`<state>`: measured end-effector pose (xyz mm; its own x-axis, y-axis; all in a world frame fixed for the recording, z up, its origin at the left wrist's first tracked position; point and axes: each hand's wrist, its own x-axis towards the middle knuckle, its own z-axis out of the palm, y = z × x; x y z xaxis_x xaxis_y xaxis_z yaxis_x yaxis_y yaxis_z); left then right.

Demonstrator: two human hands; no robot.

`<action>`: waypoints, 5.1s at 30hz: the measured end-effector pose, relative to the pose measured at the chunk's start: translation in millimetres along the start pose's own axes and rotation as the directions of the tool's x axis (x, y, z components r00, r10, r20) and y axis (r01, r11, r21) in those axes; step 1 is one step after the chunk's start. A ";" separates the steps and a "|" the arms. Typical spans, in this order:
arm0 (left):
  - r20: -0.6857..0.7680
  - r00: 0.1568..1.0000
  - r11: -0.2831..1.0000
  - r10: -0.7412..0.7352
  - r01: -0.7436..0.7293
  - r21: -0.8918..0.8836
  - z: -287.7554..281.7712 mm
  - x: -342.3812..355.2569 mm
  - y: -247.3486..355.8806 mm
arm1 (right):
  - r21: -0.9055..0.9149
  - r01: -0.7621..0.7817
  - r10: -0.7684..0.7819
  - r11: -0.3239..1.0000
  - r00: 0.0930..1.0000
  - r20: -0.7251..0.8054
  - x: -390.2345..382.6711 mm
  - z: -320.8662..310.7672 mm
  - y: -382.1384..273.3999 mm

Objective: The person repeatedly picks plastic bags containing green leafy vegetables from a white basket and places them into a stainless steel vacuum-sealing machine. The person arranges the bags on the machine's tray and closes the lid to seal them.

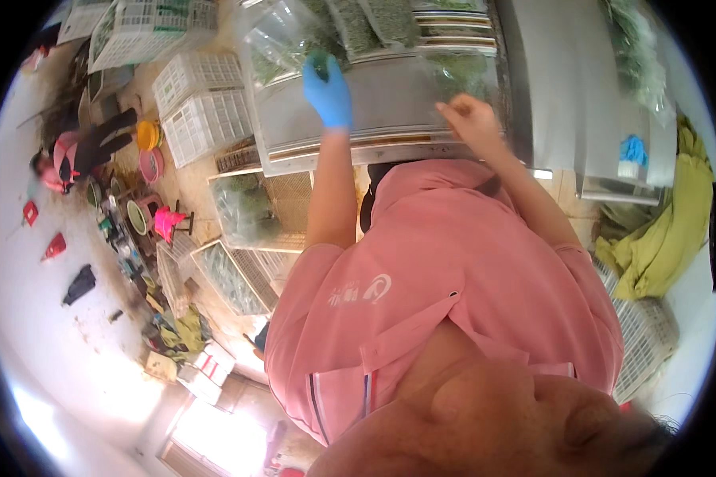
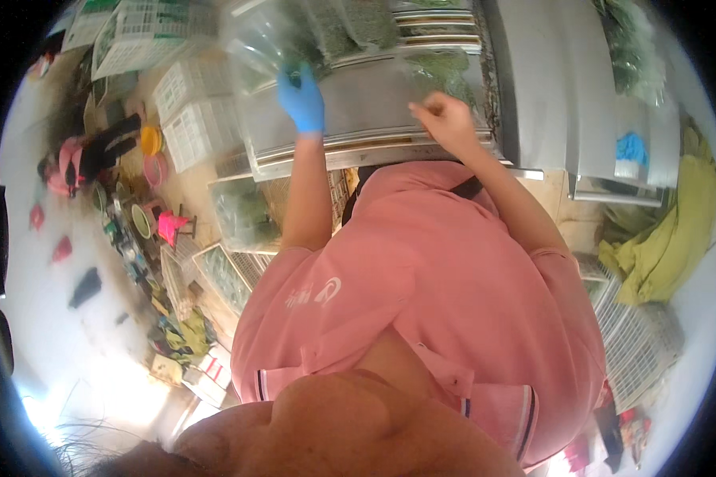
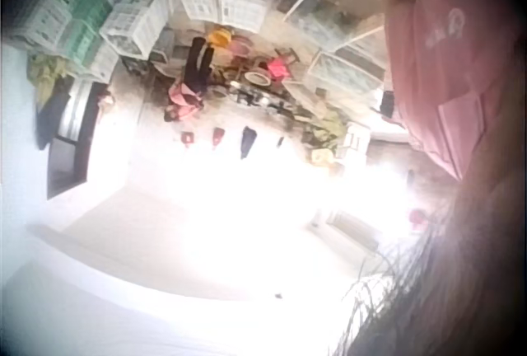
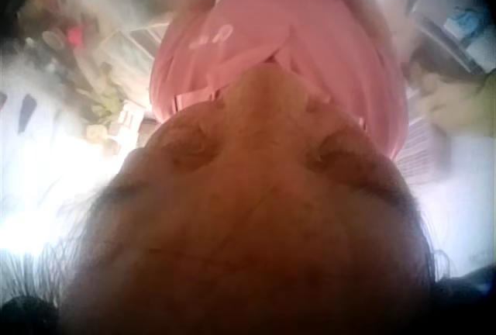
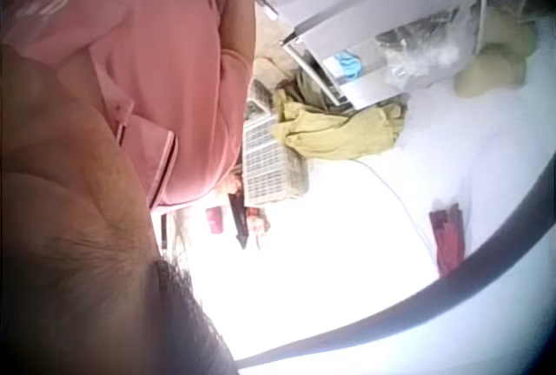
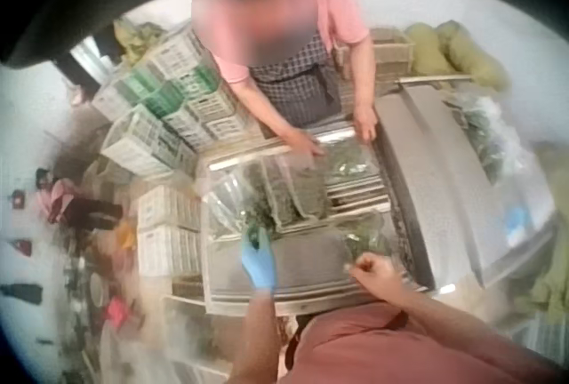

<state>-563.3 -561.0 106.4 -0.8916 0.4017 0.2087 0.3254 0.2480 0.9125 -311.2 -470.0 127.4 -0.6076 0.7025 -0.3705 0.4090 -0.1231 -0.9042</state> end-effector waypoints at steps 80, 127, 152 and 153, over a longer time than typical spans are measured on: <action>0.788 0.614 0.718 0.051 -0.571 0.399 -145.7 -12.6 -152.4 | -0.820 0.547 -0.348 0.167 0.811 0.471 4.0 132.4 45.7; 0.258 0.958 0.926 -0.128 0.209 -0.315 -215.3 85.0 -173.3 | 0.043 0.388 -0.390 0.921 0.911 0.130 143.2 293.4 -114.6; 0.362 0.869 0.821 -0.338 0.460 -0.338 -200.2 179.4 -182.7 | -0.009 -0.074 0.074 0.997 0.964 0.256 220.4 334.1 -107.5; 0.355 0.873 0.828 -0.335 0.452 -0.331 -194.7 185.0 -184.6 | -0.006 -0.084 0.082 0.996 0.957 0.278 226.5 339.8 -108.2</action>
<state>-849.5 -704.1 45.1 -0.7756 0.5804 -0.2482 -0.2381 0.0951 0.9666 -724.5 -535.8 69.1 -0.7374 0.4670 -0.4881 0.4628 -0.1772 -0.8686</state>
